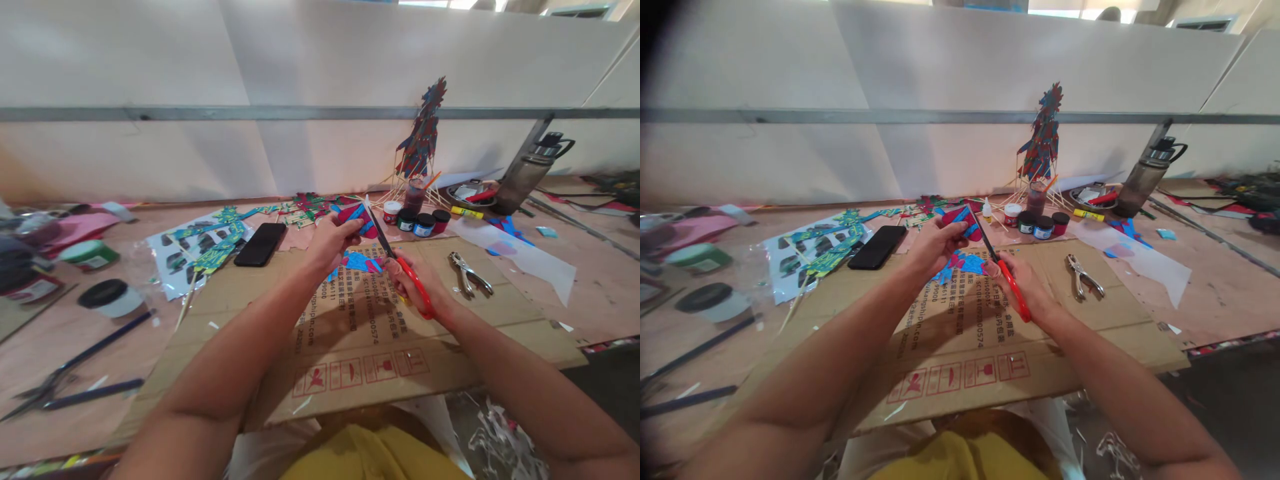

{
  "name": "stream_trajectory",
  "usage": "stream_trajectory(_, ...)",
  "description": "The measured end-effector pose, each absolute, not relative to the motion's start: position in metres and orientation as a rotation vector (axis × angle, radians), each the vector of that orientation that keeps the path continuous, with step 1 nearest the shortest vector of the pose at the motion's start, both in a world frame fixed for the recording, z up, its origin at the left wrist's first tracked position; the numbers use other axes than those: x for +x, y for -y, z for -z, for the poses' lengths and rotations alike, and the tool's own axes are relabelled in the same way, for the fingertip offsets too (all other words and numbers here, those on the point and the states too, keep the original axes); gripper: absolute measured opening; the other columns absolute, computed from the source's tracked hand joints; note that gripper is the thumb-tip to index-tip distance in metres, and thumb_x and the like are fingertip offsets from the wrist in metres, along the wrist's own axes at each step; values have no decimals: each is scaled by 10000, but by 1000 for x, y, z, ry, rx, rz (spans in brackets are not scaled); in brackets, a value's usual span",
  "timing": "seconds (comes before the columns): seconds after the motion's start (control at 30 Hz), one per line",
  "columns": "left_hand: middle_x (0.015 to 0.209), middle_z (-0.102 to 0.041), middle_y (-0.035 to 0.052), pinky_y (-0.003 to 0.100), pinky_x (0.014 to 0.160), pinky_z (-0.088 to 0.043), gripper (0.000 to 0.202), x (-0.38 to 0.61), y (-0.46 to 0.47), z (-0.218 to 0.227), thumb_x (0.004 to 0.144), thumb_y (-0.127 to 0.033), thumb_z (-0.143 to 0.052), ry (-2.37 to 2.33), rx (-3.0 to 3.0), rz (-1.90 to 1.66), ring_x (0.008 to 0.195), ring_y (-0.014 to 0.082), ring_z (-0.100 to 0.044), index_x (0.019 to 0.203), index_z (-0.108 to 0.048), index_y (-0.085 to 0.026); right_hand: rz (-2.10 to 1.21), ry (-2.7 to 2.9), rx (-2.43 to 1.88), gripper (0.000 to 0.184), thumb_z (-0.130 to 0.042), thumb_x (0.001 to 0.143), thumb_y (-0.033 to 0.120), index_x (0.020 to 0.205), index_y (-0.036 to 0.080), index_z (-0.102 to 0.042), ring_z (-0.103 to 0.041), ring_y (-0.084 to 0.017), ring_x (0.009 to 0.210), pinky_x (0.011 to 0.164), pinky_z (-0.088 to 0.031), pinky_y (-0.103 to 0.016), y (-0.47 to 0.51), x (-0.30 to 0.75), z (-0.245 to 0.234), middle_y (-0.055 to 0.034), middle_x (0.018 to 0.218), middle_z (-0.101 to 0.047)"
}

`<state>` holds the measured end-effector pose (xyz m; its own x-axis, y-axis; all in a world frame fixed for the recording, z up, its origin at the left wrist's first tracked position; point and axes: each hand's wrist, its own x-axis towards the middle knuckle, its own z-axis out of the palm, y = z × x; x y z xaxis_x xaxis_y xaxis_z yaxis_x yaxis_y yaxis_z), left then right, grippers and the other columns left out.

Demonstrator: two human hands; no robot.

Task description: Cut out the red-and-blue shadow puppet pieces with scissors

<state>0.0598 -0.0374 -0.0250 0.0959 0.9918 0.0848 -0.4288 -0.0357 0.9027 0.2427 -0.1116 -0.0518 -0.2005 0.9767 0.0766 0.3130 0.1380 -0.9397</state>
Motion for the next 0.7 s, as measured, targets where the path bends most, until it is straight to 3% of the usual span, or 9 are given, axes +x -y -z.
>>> stream_trajectory(0.23,667,-634,-25,253,555,-427,358,60,37,25,586,-168,-891,-763,947,-1335,558,86,-535,725,-561,-183,-1139,1546,-1315,625,-578,784,859,796,241,-493,-359,-100,474,406,-281,-243,120,234,46,59,603,-414)
stream_trajectory(0.37,621,-599,-41,240,536,-428,387,61,38,26,586,-136,-882,-763,925,-1327,544,83,-523,687,-514,-194,-1227,1467,-1332,578,-604,798,812,810,247,-484,-335,-94,455,393,-263,-238,121,231,47,60,609,-401)
stream_trajectory(0.7,590,-593,-17,226,506,-428,298,67,28,50,653,-84,-835,-872,829,-1214,524,93,-559,673,-554,-178,-1339,1452,-1417,476,-506,905,720,899,250,-581,-369,-143,430,395,-340,-333,123,229,49,12,601,-439)
